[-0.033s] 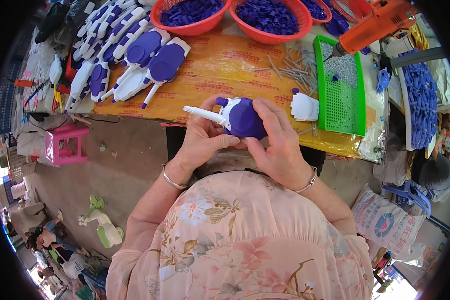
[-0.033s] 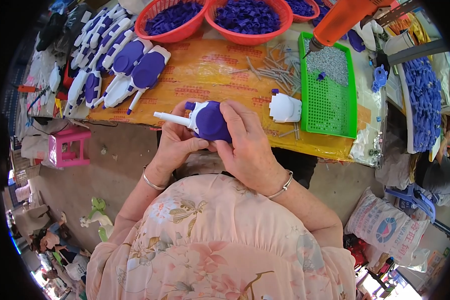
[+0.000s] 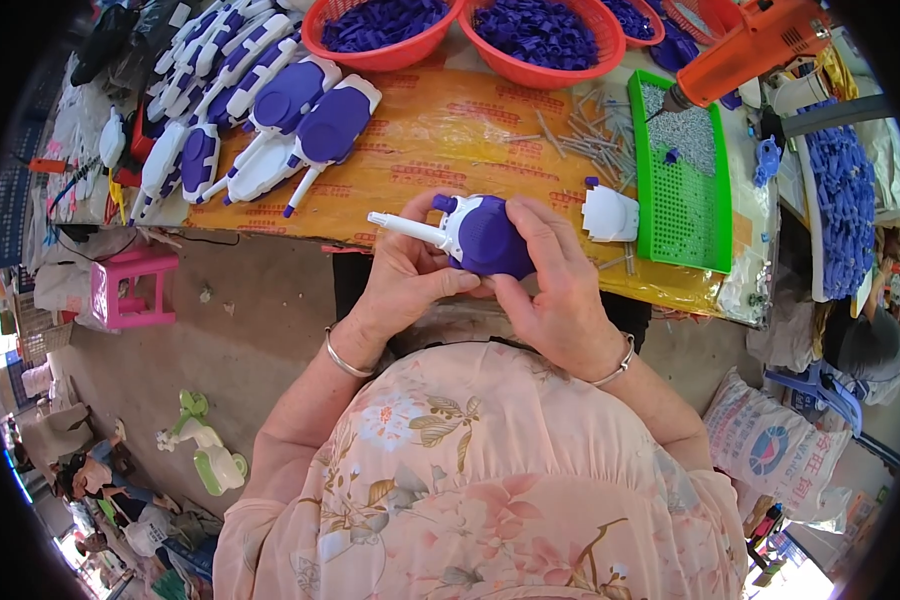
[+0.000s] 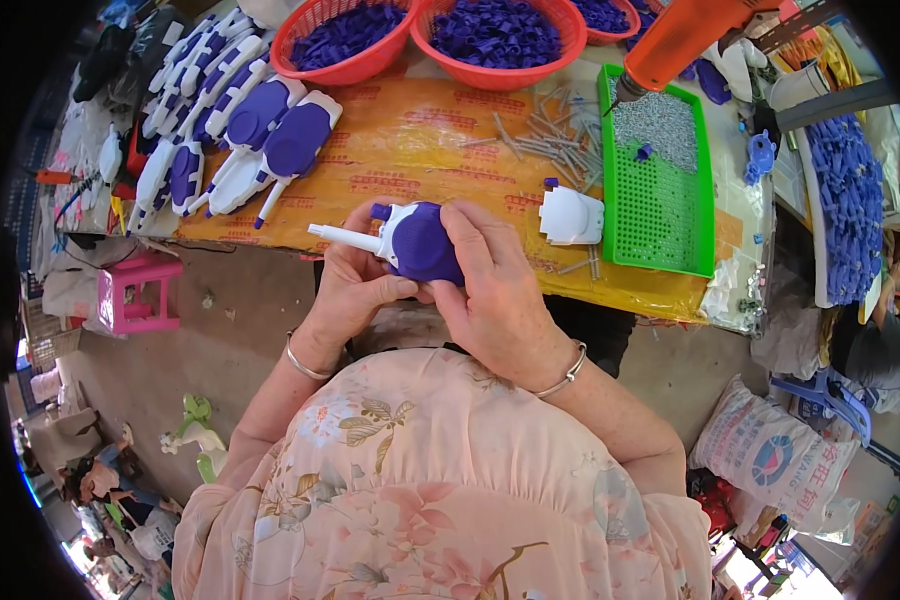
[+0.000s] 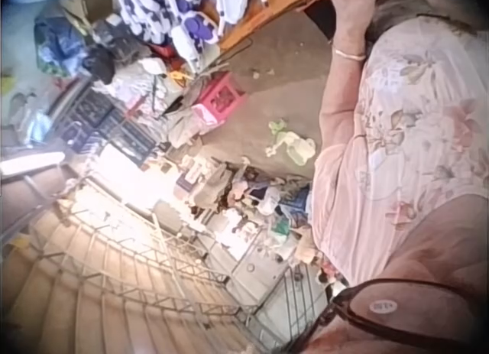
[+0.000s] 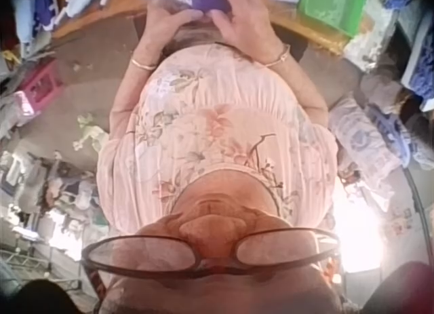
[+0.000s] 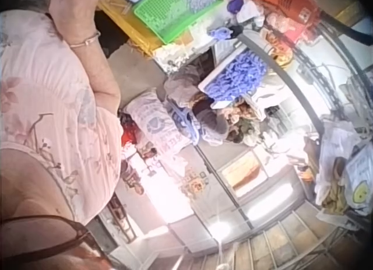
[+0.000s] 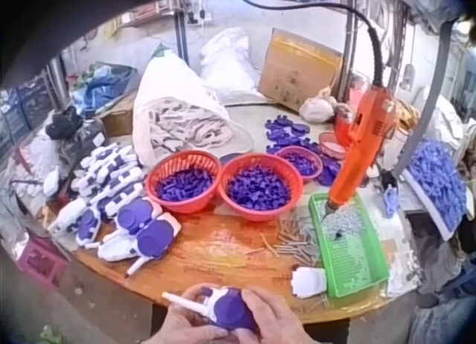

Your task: Assembling plastic toy guns by fitting components together and applying hot glue.

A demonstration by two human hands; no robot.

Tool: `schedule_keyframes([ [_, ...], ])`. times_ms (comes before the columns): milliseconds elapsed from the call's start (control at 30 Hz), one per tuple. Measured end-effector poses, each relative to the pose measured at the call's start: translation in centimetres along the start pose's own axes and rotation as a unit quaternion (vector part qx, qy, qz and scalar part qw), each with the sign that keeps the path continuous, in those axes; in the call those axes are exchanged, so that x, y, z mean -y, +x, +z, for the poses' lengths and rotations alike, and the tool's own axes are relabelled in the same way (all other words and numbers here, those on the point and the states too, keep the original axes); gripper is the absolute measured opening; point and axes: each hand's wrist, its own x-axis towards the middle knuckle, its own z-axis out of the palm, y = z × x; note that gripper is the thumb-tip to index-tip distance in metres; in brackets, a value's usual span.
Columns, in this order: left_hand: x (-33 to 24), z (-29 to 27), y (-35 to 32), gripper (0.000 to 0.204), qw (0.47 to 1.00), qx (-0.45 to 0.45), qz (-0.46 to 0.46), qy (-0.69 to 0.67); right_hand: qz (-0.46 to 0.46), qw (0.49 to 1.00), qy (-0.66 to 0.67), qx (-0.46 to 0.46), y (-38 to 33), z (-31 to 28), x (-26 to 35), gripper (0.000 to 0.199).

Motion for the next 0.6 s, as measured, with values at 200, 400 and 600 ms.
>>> schedule_keyframes([
  [200, -0.3, 0.0, 0.2, 0.074, 1.000, 0.008, -0.007, 0.023, -0.003, 1.000, -0.005, -0.008, 0.3, 0.0, 0.1, 0.062],
  [400, -0.1, 0.8, 0.2, 0.071, 0.996, -0.032, 0.043, 0.075, -0.008, 0.999, -0.029, -0.009, 0.6, 0.2, 0.1, 0.061],
  [600, 0.0, 1.3, 0.0, 0.060, 0.995, -0.074, 0.025, 0.060, -0.014, 0.999, -0.033, -0.020, 0.7, 0.5, -0.2, 0.060],
])
